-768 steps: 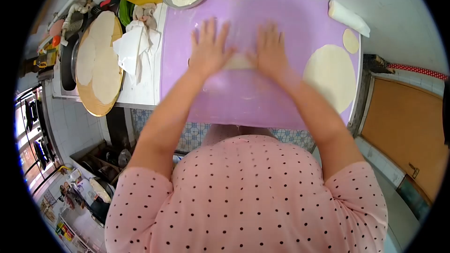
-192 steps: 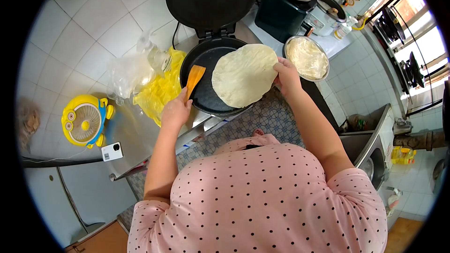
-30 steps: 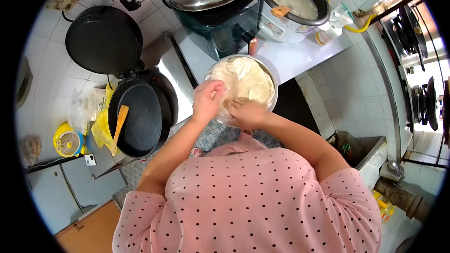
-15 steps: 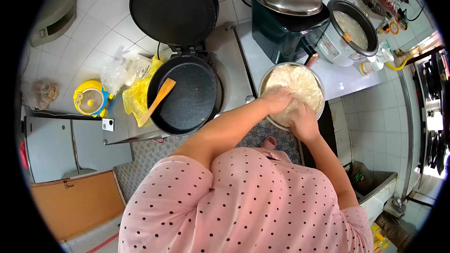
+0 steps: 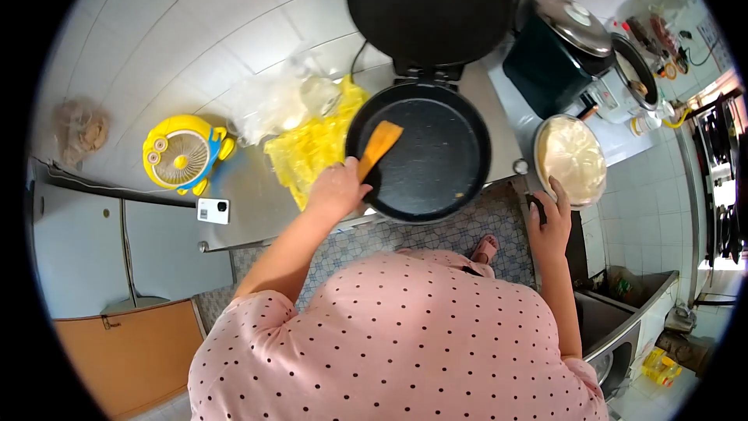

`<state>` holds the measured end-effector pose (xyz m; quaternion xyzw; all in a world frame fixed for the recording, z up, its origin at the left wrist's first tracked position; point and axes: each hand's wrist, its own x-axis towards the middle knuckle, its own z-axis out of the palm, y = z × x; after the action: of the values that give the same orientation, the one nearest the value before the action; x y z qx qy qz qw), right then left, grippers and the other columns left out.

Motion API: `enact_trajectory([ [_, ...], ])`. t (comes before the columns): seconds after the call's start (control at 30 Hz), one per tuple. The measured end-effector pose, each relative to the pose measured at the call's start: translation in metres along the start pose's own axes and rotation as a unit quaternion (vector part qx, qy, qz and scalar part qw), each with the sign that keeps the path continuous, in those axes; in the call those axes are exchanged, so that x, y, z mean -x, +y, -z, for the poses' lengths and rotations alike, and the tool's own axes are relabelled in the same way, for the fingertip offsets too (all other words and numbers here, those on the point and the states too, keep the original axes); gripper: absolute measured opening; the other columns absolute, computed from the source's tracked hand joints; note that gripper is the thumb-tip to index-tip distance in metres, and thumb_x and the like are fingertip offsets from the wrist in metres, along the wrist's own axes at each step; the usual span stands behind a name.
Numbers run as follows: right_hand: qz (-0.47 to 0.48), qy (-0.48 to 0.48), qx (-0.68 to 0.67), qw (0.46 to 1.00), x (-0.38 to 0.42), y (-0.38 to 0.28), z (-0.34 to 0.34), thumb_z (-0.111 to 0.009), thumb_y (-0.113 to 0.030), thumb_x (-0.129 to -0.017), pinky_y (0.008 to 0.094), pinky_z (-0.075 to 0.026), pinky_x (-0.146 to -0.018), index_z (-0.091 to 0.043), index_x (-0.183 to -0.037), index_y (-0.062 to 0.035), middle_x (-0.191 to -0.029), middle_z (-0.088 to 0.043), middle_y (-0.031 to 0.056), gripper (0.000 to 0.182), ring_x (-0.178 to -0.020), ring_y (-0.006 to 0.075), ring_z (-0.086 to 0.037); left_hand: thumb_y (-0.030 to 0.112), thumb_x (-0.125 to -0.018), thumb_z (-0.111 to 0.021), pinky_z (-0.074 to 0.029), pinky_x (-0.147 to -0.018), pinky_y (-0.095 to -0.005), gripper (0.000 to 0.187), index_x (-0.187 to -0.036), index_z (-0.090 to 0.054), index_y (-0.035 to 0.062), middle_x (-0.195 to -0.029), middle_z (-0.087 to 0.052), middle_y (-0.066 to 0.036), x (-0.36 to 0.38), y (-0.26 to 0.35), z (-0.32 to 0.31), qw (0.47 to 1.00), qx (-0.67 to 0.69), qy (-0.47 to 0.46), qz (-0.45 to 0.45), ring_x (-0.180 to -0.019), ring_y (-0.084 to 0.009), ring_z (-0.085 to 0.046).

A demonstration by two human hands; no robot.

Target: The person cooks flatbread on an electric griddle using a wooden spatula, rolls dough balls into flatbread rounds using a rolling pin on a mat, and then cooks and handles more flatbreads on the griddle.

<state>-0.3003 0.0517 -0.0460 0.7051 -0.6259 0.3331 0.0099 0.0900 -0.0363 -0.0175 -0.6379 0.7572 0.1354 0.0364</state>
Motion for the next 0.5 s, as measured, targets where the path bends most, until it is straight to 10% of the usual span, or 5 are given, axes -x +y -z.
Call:
enact_trajectory([
  [0.5,0.147,-0.091,-0.062,0.983,-0.041,-0.165,-0.054,-0.069,-0.008,-0.077,0.0436,-0.049,-0.095,-0.067,-0.102,-0.0077,-0.130,-0.056,0.0178,0.025,-0.114,0.0368,-0.058,0.016,-0.085,-0.065,-0.051,-0.073,-0.0491,0.026,-0.104,-0.049,0.0077,-0.090,-0.065,-0.020,-0.016,-0.209,-0.056,0.994,0.072,0.027,-0.076,-0.083,-0.0406,-0.063],
])
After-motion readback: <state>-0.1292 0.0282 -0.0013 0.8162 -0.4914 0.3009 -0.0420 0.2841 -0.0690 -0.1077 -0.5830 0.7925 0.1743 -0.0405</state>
